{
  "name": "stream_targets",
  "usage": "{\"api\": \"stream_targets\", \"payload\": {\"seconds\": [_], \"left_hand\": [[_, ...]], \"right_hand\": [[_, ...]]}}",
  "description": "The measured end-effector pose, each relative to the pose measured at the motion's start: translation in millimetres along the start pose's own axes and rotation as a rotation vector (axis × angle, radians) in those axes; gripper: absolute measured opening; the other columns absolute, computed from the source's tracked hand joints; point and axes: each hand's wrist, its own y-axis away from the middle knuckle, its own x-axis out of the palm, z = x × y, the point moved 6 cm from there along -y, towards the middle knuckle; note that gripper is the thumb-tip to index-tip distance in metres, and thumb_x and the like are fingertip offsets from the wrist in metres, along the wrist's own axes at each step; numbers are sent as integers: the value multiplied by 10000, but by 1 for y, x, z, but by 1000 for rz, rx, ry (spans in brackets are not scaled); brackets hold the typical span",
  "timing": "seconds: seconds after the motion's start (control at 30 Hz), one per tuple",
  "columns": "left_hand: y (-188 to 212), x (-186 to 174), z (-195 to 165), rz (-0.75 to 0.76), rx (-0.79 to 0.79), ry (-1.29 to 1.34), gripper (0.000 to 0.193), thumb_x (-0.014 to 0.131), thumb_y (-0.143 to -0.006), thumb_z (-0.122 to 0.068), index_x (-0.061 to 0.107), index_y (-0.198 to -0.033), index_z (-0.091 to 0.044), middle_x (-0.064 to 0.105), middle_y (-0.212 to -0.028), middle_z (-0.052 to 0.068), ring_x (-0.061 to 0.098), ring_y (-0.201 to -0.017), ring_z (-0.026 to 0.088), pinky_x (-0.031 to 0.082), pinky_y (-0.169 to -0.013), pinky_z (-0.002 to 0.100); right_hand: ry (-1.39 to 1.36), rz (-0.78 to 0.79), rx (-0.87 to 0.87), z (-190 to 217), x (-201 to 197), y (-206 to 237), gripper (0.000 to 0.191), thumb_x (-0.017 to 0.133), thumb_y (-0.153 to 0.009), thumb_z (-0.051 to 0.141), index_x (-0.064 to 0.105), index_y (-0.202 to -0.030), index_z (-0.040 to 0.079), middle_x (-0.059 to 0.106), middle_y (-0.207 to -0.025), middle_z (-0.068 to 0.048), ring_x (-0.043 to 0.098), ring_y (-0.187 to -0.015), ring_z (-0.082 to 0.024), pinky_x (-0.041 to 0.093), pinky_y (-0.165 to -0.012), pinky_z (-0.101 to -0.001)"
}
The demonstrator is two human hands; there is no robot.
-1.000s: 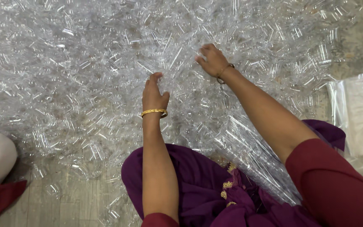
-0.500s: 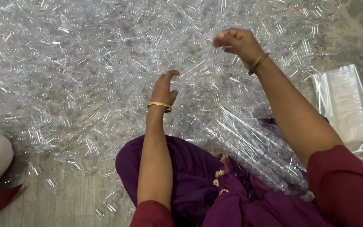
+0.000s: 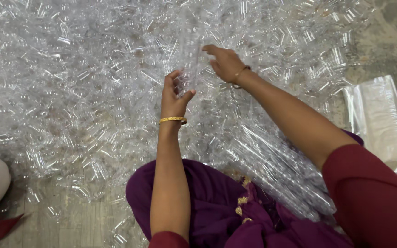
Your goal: The person sits on the floor among a large spread of clear plastic cups, gathers cups into groups, wraps each group in a sheet of clear plastic film, and stacks the wrapped bundles beside them.
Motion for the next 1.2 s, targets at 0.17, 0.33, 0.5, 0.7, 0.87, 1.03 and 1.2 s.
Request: {"api": "stream_targets", "payload": {"seconds": [0.17, 0.33, 0.5, 0.7, 0.87, 1.03, 1.2], "left_hand": [[-5, -13, -2, -81, -14, 140, 720, 769, -810, 49, 455, -1444, -85, 576, -1341, 126, 599, -1180, 214, 520, -1005, 350], [-11, -19, -6, -136, -12, 216, 725, 756, -843, 34, 412, -1472, -77, 582, -1332, 123, 612, -1171, 209, 533, -999, 348], [-16, -15, -23, -147, 100, 370, 743, 749, -893, 17, 357, -1518, -75, 575, -1318, 126, 607, -1202, 211, 539, -1028, 355], [-9, 23, -45, -55, 214, 464, 735, 764, -963, -9, 315, -1541, -67, 551, -1401, 111, 582, -1293, 198, 526, -1087, 330], [11, 61, -64, 154, 204, 434, 738, 758, -994, -60, 294, -1568, -75, 625, -1330, 128, 606, -1218, 211, 515, -1048, 329], [38, 94, -64, 252, -92, 618, 762, 714, -925, -144, 248, -1527, -162, 564, -1410, 88, 603, -1205, 206, 560, -896, 441], [47, 137, -64, 366, -55, 709, 763, 741, -972, -167, 272, -1572, -216, 436, -1564, 71, 551, -1349, 203, 565, -1042, 458]], "right_hand": [[287, -197, -333, 24, 24, -46, 799, 514, -645, -126, 519, -1434, 1, 523, -1401, -306, 475, -1304, -513, 446, -1059, -538], [325, -78, -263, 12, 34, -49, 597, 587, -773, -128, 625, -1299, 152, 592, -1339, -156, 529, -1273, -398, 472, -1035, -486], [457, 106, -319, 10, 37, -13, 492, 624, -762, -95, 700, -1145, 203, 622, -1244, -66, 562, -1191, -327, 490, -940, -470], [-90, 43, -132, 22, 4, 50, 544, 871, -797, 203, 615, -1240, 17, 673, -1180, -145, 684, -1060, -292, 554, -931, -407], [-323, -42, 127, 14, -27, 105, 581, 912, -804, 316, 685, -1251, 23, 749, -1145, -101, 718, -1031, -188, 589, -935, -338], [-537, -74, 139, 16, -58, 162, 619, 862, -801, 153, 614, -1355, 26, 677, -1239, -60, 652, -1109, -152, 606, -935, -312], [-366, -121, 215, 4, -93, 203, 585, 876, -789, 87, 655, -1330, 81, 699, -1194, -53, 681, -1097, -148, 620, -930, -299]]}}
